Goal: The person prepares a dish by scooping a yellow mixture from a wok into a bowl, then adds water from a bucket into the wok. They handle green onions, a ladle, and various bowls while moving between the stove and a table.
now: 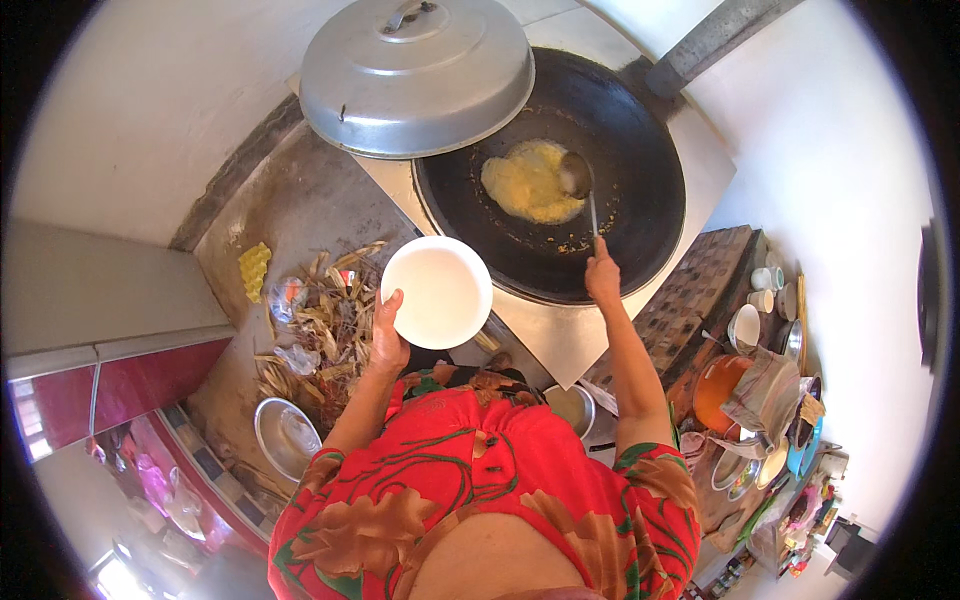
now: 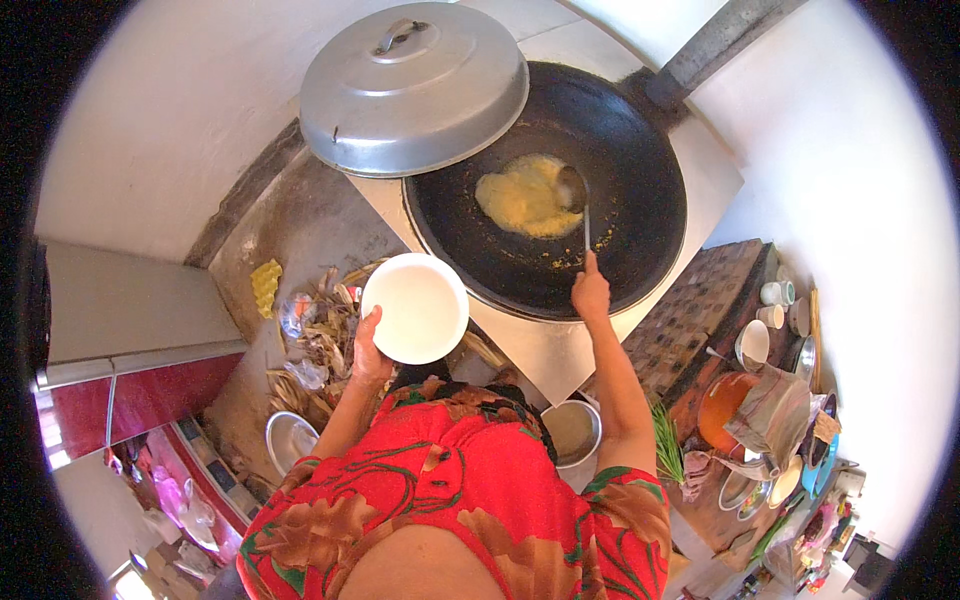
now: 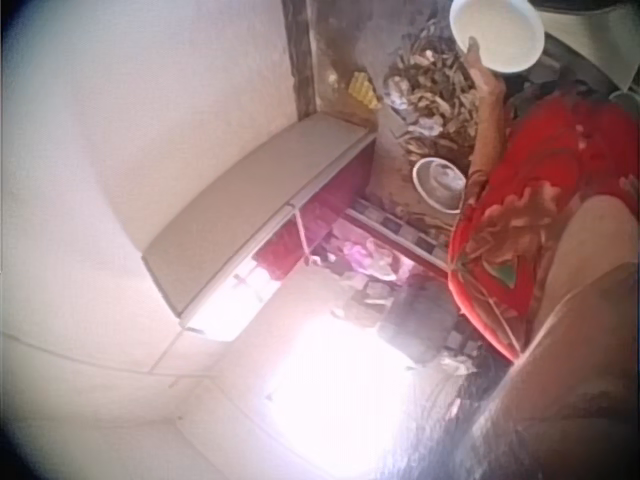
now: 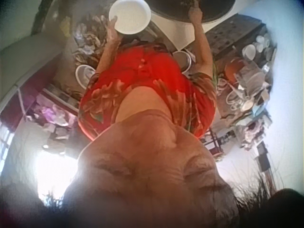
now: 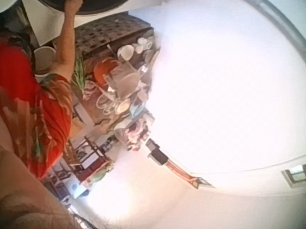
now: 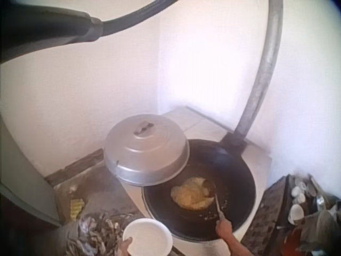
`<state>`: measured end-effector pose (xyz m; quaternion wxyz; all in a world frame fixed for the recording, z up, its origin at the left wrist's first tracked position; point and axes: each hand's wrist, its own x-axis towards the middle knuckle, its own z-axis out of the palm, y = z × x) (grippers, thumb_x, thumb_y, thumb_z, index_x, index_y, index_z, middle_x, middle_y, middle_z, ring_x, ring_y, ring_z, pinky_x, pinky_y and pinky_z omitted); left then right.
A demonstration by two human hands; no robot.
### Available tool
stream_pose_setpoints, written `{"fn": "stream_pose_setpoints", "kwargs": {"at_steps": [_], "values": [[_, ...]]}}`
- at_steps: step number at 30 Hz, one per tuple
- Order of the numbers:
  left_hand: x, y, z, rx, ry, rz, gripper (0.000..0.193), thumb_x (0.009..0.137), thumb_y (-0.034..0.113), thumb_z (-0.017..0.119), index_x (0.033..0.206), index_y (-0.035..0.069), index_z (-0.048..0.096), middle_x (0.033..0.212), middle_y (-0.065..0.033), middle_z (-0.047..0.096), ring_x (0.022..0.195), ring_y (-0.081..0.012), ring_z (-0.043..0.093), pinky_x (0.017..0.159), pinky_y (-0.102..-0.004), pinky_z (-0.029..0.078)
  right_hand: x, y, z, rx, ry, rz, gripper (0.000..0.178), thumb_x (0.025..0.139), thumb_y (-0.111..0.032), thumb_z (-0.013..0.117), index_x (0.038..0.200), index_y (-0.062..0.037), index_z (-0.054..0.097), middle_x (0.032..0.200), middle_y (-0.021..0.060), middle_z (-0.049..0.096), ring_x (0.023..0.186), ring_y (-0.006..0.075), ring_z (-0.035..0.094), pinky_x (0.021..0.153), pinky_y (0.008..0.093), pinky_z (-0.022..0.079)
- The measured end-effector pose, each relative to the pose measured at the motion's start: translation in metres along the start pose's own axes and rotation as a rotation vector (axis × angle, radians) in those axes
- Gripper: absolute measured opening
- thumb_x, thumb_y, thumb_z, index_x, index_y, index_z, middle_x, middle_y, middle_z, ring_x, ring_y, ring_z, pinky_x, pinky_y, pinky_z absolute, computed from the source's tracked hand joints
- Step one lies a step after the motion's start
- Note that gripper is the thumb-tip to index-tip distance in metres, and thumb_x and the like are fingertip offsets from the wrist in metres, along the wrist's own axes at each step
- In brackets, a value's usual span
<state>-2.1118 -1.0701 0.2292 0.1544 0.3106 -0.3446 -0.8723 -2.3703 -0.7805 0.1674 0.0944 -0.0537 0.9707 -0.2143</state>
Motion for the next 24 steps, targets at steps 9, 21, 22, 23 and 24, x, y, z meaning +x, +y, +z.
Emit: {"fn": "stream_pose_setpoints", "kwargs": {"at_steps": [9,21,22,23,24], "values": [[0.003,-0.021,-0.010,0.018,-0.012,0.000,0.058,0.090,0.039,0.053,0.131,-0.001,0.044,0.123,-0.0133,0.057,0.112,-0.0235,0.056,0.096,-0.0365,0.044,-0.003,0.069,0.032,0.179,-0.122,0.069,0.054,0.089,-0.011,0.047,0.141,-0.0223,0.036,0.067,0.0122,0.055,0.053,0.0243,0.054,0.045,0.0391,0.043],[-0.001,-0.024,-0.006,0.018,0.008,-0.006,0.057,0.090,0.036,0.054,0.132,-0.001,0.041,0.122,-0.0136,0.055,0.112,-0.0240,0.054,0.097,-0.0372,0.042,-0.010,-0.069,0.018,0.985,-0.377,0.506,0.059,0.094,-0.011,0.046,0.147,-0.0253,0.025,0.059,0.0011,0.045,0.042,0.0102,0.038,0.037,0.0272,0.033],[-0.003,-0.020,-0.004,-0.002,0.008,-0.016,0.055,0.089,0.033,0.055,0.131,0.001,0.040,0.122,-0.0127,0.053,0.112,-0.0232,0.053,0.097,-0.0368,0.041,-0.006,-0.063,0.013,0.855,-0.331,0.435,0.059,0.093,-0.013,0.049,0.146,-0.0249,0.027,0.058,-0.0004,0.043,0.042,0.0083,0.036,0.037,0.0247,0.032],[-0.004,-0.017,-0.003,-0.022,0.008,-0.025,0.054,0.089,0.030,0.056,0.131,0.002,0.039,0.121,-0.0119,0.052,0.113,-0.0224,0.051,0.097,-0.0364,0.040,0.004,-0.043,0.015,0.619,-0.266,0.291,0.057,0.091,-0.015,0.050,0.144,-0.0235,0.031,0.062,0.0090,0.054,0.047,0.0212,0.052,0.043,0.0354,0.044],[-0.002,-0.017,-0.002,-0.030,-0.004,-0.032,0.054,0.089,0.030,0.056,0.132,0.002,0.039,0.121,-0.0119,0.052,0.113,-0.0225,0.051,0.097,-0.0364,0.040,0.018,-0.014,0.023,0.309,-0.059,0.087,0.056,0.091,-0.015,0.050,0.143,-0.0224,0.032,0.070,0.0159,0.059,0.059,0.0306,0.058,0.053,0.0419,0.047]]}}
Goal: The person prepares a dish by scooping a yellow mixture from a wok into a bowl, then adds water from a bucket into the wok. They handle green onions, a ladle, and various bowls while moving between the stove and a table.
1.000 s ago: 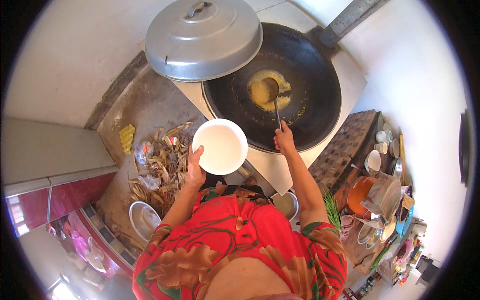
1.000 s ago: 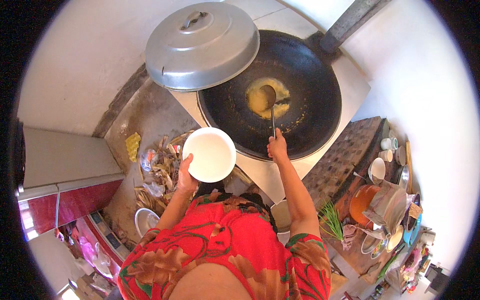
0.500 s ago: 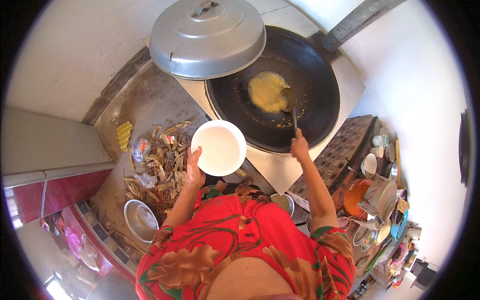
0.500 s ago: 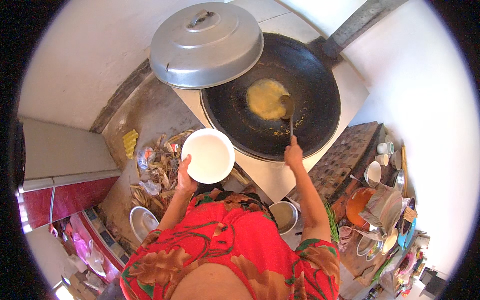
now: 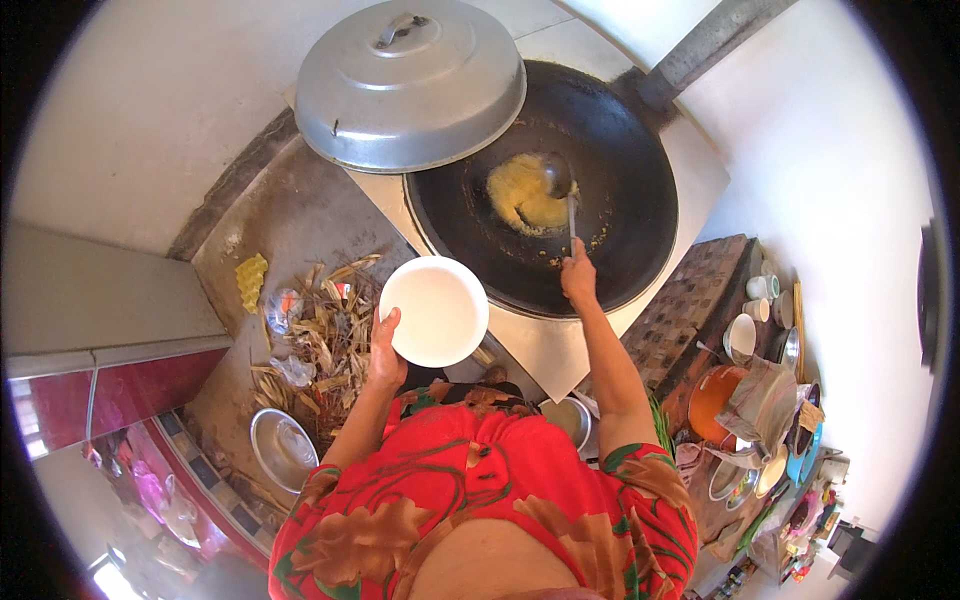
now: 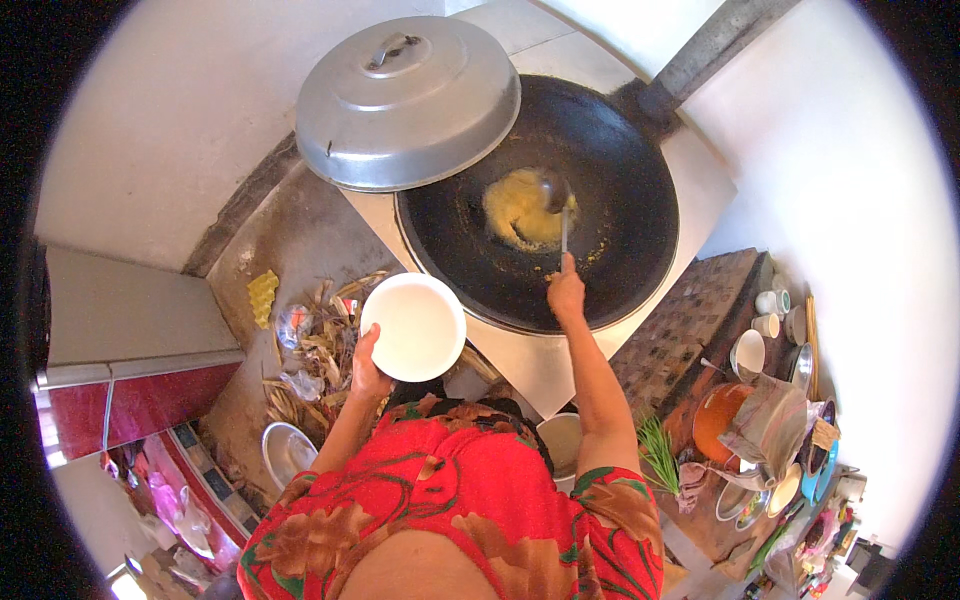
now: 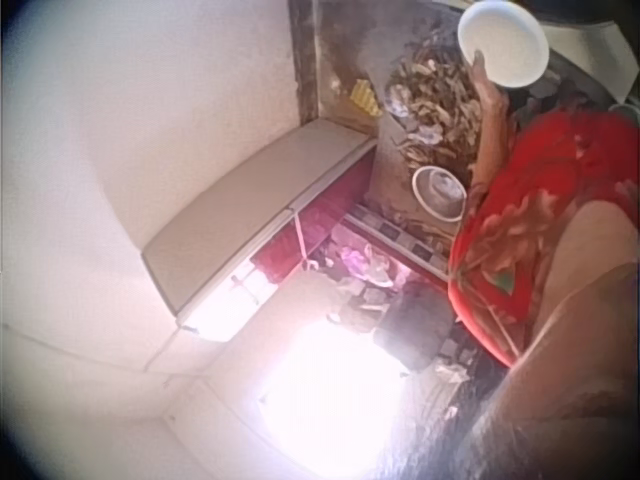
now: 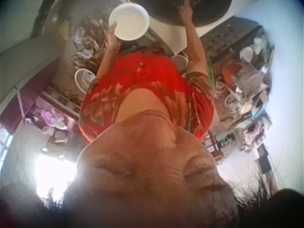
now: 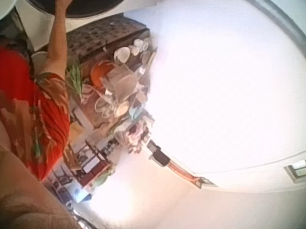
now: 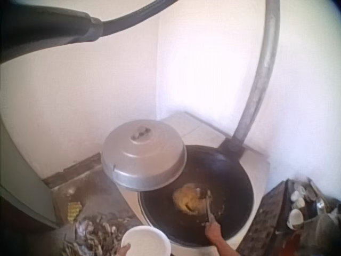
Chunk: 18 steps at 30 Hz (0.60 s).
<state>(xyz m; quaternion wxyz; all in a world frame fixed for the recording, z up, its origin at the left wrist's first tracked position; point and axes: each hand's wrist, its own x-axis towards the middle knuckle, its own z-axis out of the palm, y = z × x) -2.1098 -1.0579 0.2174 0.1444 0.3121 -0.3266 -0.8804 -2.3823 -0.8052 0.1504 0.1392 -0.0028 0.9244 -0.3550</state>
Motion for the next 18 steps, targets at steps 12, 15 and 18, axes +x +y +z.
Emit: {"fn": "stream_pose_setpoints", "kwargs": {"at_steps": [12,15,18], "values": [[0.006,-0.004,0.003,0.019,0.060,-0.002,0.054,0.090,0.034,0.055,0.130,0.001,0.040,0.120,-0.0121,0.053,0.112,-0.0223,0.051,0.097,-0.0359,0.039,0.004,0.003,-0.035,0.248,-0.260,0.229,0.055,0.094,-0.013,0.047,0.145,-0.0222,0.029,0.060,0.0038,0.048,0.046,0.0115,0.043,0.036,0.0273,0.034],[0.012,-0.001,0.018,0.052,0.065,0.026,0.057,0.090,0.037,0.056,0.130,0.001,0.040,0.119,-0.0122,0.053,0.112,-0.0224,0.051,0.097,-0.0363,0.039,-0.020,-0.015,-0.020,0.680,-0.402,0.435,0.057,0.096,-0.013,0.045,0.147,-0.0250,0.025,0.060,0.0000,0.044,0.043,0.0095,0.036,0.037,0.0238,0.031],[0.020,0.004,0.035,0.113,0.066,0.041,0.058,0.090,0.041,0.056,0.129,0.002,0.040,0.118,-0.0125,0.052,0.113,-0.0230,0.051,0.096,-0.0371,0.040,-0.023,-0.015,-0.018,1.048,-0.501,0.612,0.055,0.097,-0.012,0.044,0.146,-0.0241,0.025,0.067,0.0055,0.048,0.046,0.0080,0.037,0.038,0.0208,0.032]]}}
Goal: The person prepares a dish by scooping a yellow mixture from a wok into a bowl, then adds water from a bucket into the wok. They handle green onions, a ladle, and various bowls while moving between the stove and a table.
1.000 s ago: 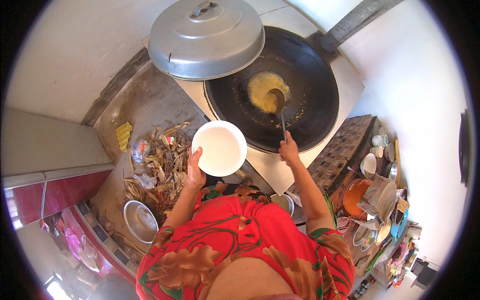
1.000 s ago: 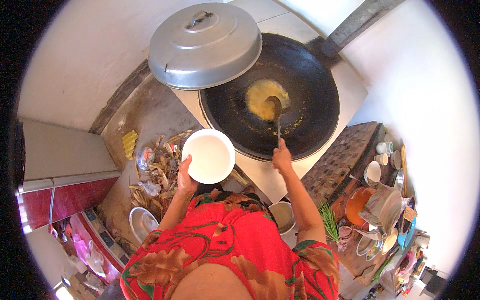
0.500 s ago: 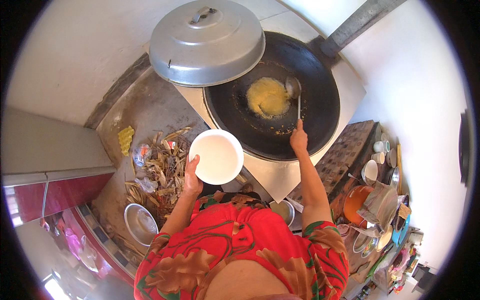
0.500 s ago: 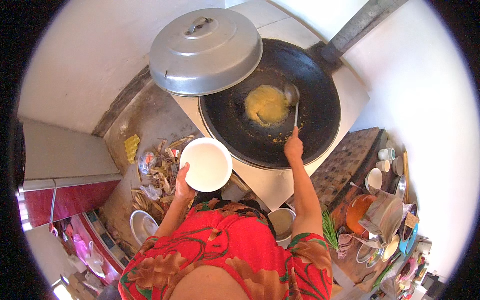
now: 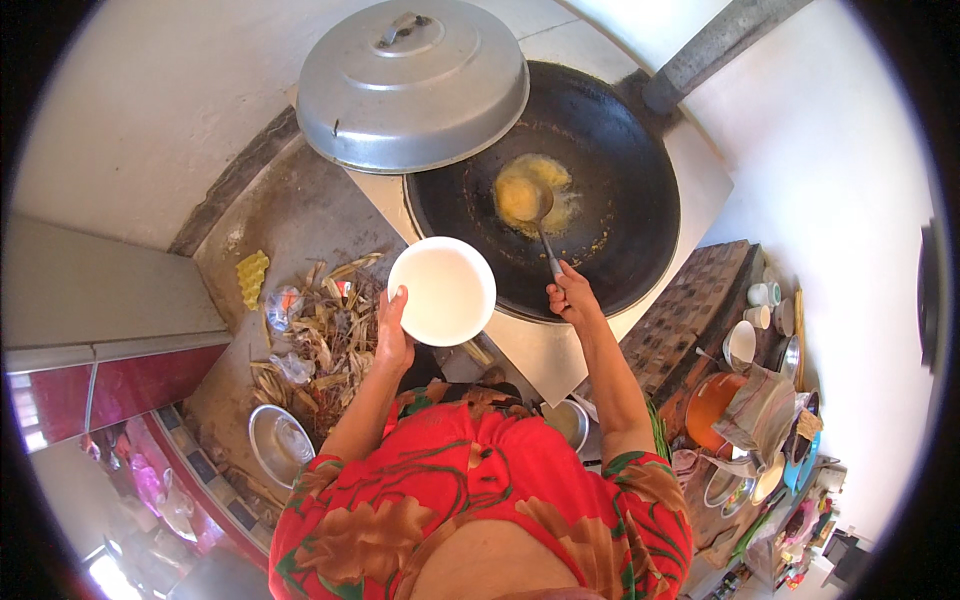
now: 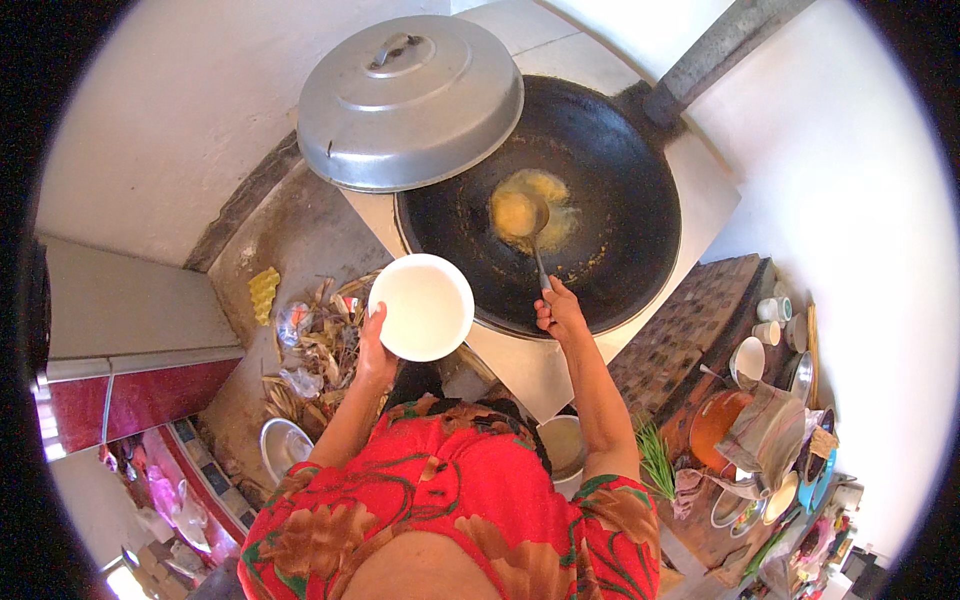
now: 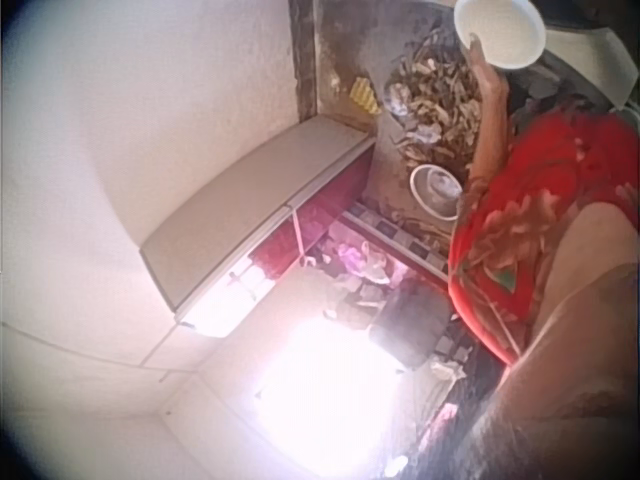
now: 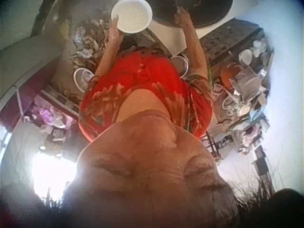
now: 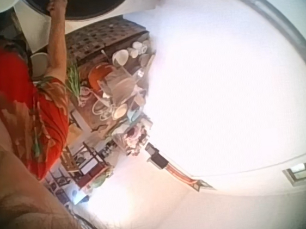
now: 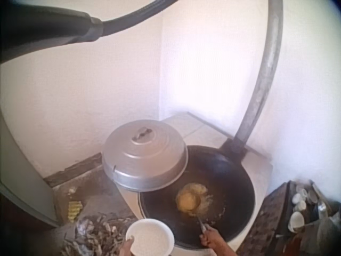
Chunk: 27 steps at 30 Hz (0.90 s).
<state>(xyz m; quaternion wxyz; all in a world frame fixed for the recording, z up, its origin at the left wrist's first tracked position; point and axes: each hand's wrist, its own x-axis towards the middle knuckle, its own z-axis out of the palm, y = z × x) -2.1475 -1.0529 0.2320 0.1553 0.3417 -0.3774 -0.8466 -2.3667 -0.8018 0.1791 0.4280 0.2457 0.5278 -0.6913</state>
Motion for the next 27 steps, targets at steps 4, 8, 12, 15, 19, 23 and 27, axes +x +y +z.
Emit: {"fn": "stream_pose_setpoints", "kwargs": {"at_steps": [4,8,12,15,19,23,27], "values": [[0.005,0.012,0.023,0.048,0.008,-0.002,0.061,0.089,0.046,0.055,0.129,0.003,0.038,0.116,-0.0127,0.053,0.109,-0.0220,0.053,0.091,-0.0354,0.043,-0.018,-0.002,-0.006,0.236,-0.164,0.121,0.045,0.096,-0.012,0.045,0.139,-0.0215,0.034,0.072,0.0094,0.050,0.048,0.0062,0.037,0.038,0.0184,0.031],[0.021,0.013,0.041,0.144,0.023,-0.029,0.066,0.088,0.050,0.055,0.131,0.003,0.036,0.115,-0.0138,0.053,0.102,-0.0219,0.058,0.082,-0.0350,0.049,-0.056,-0.002,-0.013,0.215,-0.232,0.100,0.055,0.097,-0.011,0.043,0.147,-0.0219,0.022,0.070,0.0078,0.050,0.047,0.0075,0.038,0.037,0.0196,0.030],[0.042,0.005,0.056,0.207,0.021,-0.093,0.072,0.086,0.052,0.056,0.133,0.002,0.031,0.115,-0.0172,0.053,0.095,-0.0249,0.063,0.071,-0.0403,0.056,-0.108,-0.015,-0.009,0.103,-0.195,0.004,0.045,0.096,-0.016,0.050,0.138,-0.0231,0.039,0.074,0.0083,0.051,0.045,0.0055,0.034,0.036,0.0168,0.028],[0.058,-0.004,0.068,0.180,0.032,-0.121,0.073,0.086,0.050,0.058,0.133,0.001,0.029,0.115,-0.0190,0.053,0.095,-0.0267,0.063,0.068,-0.0405,0.058,-0.146,-0.026,-0.002,0.062,-0.219,-0.070,0.050,0.095,-0.017,0.053,0.141,-0.0230,0.036,0.074,0.0072,0.050,0.045,0.0045,0.033,0.036,0.0165,0.027],[0.083,-0.019,0.081,0.115,-0.023,-0.095,0.073,0.084,0.050,0.061,0.130,0.001,0.032,0.114,-0.0188,0.052,0.095,-0.0273,0.063,0.067,-0.0416,0.059,-0.188,-0.038,0.012,-0.046,-0.248,-0.151,0.060,0.093,-0.017,0.057,0.146,-0.0205,0.029,0.074,0.0056,0.049,0.043,0.0034,0.032,0.035,0.0167,0.027],[0.097,-0.018,0.103,0.188,-0.013,-0.105,0.066,0.088,0.053,0.053,0.127,0.002,0.036,0.116,-0.0177,0.053,0.096,-0.0267,0.063,0.069,-0.0455,0.058,-0.210,-0.035,0.019,-0.149,-0.202,-0.239,0.069,0.088,-0.009,0.060,0.147,-0.0186,0.026,0.069,0.0024,0.050,0.042,0.0039,0.036,0.035,0.0177,0.029],[0.100,-0.009,0.118,0.124,-0.093,-0.056,0.067,0.089,0.057,0.050,0.125,0.002,0.036,0.114,-0.0171,0.056,0.097,-0.0270,0.064,0.070,-0.0480,0.058,-0.220,-0.024,0.020,-0.287,-0.138,-0.334,0.070,0.087,-0.005,0.059,0.147,-0.0174,0.026,0.065,0.0008,0.050,0.042,0.0042,0.038,0.035,0.0186,0.029]]}}
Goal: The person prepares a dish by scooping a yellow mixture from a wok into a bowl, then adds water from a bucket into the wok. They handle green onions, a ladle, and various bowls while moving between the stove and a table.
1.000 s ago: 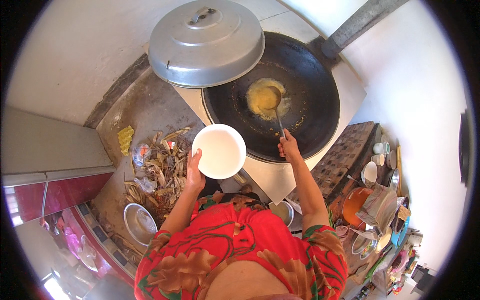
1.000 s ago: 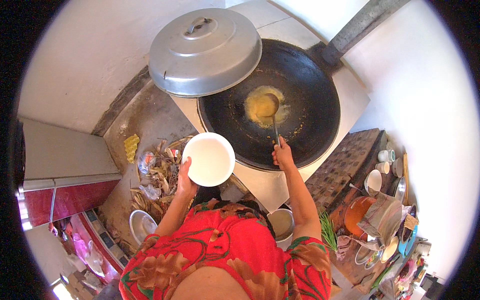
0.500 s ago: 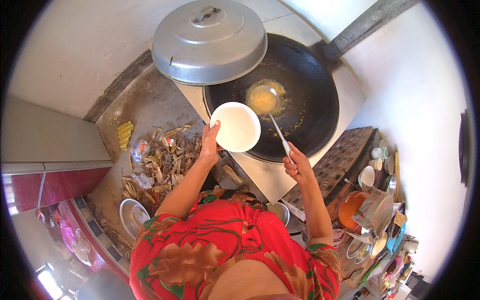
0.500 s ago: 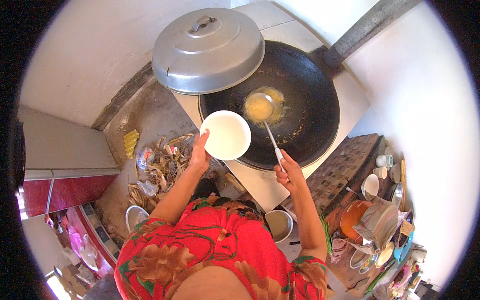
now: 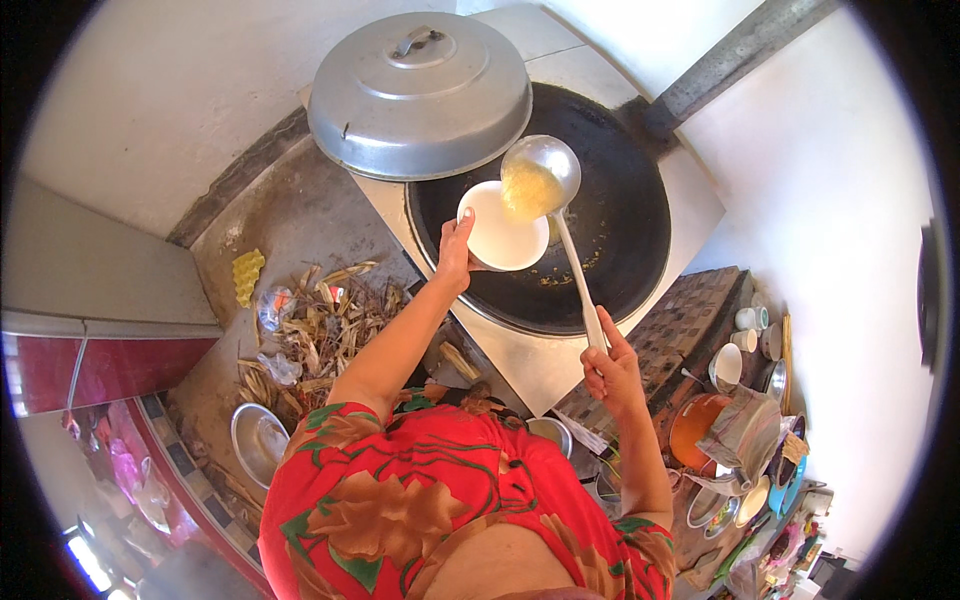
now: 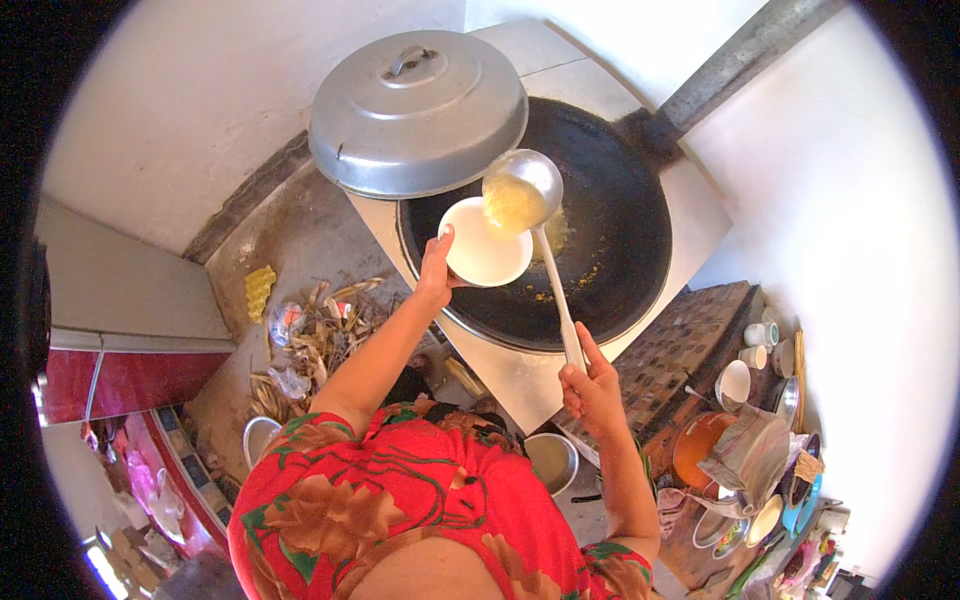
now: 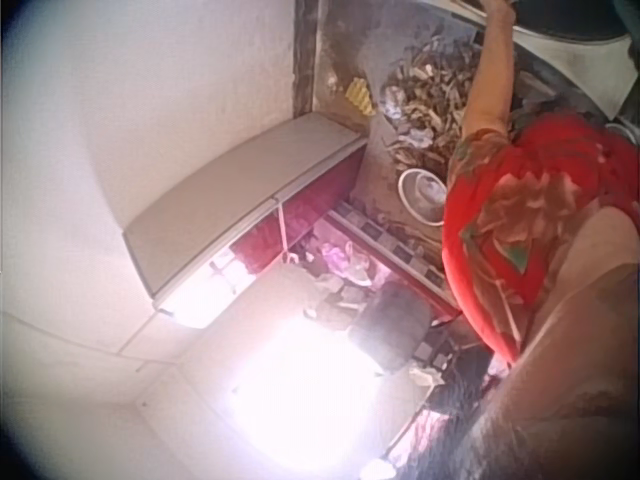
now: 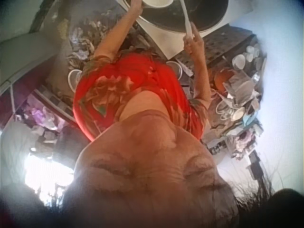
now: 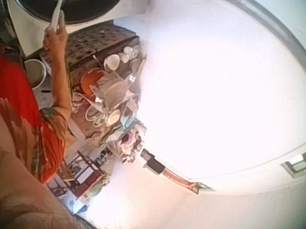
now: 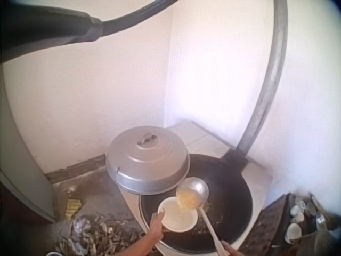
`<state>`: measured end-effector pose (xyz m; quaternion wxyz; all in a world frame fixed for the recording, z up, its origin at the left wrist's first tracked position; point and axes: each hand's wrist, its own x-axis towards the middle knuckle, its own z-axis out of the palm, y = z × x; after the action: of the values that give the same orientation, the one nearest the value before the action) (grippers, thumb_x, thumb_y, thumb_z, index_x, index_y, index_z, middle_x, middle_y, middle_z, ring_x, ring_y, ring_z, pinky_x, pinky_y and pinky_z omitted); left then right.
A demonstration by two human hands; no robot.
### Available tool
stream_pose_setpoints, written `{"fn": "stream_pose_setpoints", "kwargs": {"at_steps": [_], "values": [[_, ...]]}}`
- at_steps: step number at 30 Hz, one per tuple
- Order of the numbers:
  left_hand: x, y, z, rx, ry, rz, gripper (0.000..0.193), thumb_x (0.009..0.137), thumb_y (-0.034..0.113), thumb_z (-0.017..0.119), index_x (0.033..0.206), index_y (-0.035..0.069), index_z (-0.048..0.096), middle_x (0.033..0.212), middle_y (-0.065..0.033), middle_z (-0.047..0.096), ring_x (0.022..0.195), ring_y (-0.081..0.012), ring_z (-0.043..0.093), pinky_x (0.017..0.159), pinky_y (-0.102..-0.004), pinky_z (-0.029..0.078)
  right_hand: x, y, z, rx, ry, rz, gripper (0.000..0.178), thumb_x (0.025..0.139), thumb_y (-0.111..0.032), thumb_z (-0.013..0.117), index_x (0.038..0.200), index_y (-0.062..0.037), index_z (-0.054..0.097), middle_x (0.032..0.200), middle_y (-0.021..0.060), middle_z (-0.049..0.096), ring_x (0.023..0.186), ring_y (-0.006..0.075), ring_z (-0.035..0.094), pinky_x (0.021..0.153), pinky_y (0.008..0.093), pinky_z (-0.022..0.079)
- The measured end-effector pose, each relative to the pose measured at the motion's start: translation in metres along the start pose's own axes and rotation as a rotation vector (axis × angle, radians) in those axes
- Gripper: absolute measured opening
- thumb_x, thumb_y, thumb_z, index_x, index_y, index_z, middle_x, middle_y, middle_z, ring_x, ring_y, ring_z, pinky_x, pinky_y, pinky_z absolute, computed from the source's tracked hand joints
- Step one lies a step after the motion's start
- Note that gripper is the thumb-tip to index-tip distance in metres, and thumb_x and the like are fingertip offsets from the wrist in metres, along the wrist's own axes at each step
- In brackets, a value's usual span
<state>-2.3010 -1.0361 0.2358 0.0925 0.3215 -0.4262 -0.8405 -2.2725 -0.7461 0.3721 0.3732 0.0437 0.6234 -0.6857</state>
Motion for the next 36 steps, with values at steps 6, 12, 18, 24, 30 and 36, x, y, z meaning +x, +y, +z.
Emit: {"fn": "stream_pose_setpoints", "kwargs": {"at_steps": [6,12,18,24,30,36], "values": [[-0.002,0.008,0.007,-0.036,0.002,-0.015,0.061,0.091,0.057,0.046,0.122,0.005,0.040,0.114,-0.0145,0.059,0.096,-0.0254,0.065,0.071,-0.0481,0.058,0.002,0.037,-0.001,-0.420,0.134,-0.235,0.066,0.086,-0.003,0.056,0.146,-0.0166,0.031,0.069,-0.0045,0.046,0.050,0.0029,0.040,0.046,0.0174,0.036],[-0.004,0.003,-0.002,-0.098,-0.064,0.002,0.061,0.091,0.056,0.046,0.122,0.005,0.036,0.114,-0.0140,0.054,0.095,-0.0252,0.064,0.068,-0.0441,0.059,0.016,0.079,-0.017,-0.778,0.237,-0.712,0.061,0.087,-0.003,0.054,0.144,-0.0142,0.035,0.091,-0.0025,0.056,0.065,0.0049,0.046,0.058,0.0199,0.038],[-0.006,-0.003,-0.027,-0.117,-0.041,0.029,0.056,0.093,0.054,0.045,0.123,0.007,0.038,0.112,-0.0106,0.057,0.097,-0.0211,0.064,0.070,-0.0380,0.058,0.055,0.080,-0.015,-0.365,0.221,-0.368,0.062,0.087,-0.004,0.051,0.145,-0.0117,0.031,0.083,-0.0008,0.051,0.057,0.0059,0.045,0.051,0.0210,0.038],[-0.022,-0.016,-0.060,-0.132,-0.022,0.112,0.054,0.093,0.052,0.046,0.123,0.007,0.042,0.114,-0.0078,0.057,0.101,-0.0176,0.060,0.079,-0.0304,0.052,0.156,0.102,-0.071,-0.950,0.511,-0.452,0.060,0.082,-0.004,0.051,0.140,-0.0062,0.038,0.088,0.0170,0.064,0.075,0.0302,0.063,0.068,0.0371,0.049],[-0.041,-0.023,-0.082,-0.182,0.018,0.066,0.058,0.096,0.045,0.044,0.134,0.003,0.040,0.131,-0.0108,0.051,0.121,-0.0218,0.049,0.102,-0.0363,0.039,0.192,0.091,-0.072,-1.102,0.623,-0.226,0.057,0.081,-0.005,0.050,0.137,-0.0059,0.041,0.100,0.0301,0.061,0.093,0.0444,0.060,0.083,0.0473,0.046],[-0.028,-0.038,-0.080,-0.208,-0.055,0.084,0.058,0.096,0.046,0.045,0.134,0.002,0.039,0.129,-0.0114,0.052,0.118,-0.0218,0.051,0.099,-0.0348,0.041,0.229,0.159,-0.101,-0.969,0.539,-0.276,0.060,0.084,-0.004,0.050,0.142,-0.0133,0.036,0.072,0.0140,0.060,0.048,0.0225,0.054,0.041,0.0361,0.045]]}}
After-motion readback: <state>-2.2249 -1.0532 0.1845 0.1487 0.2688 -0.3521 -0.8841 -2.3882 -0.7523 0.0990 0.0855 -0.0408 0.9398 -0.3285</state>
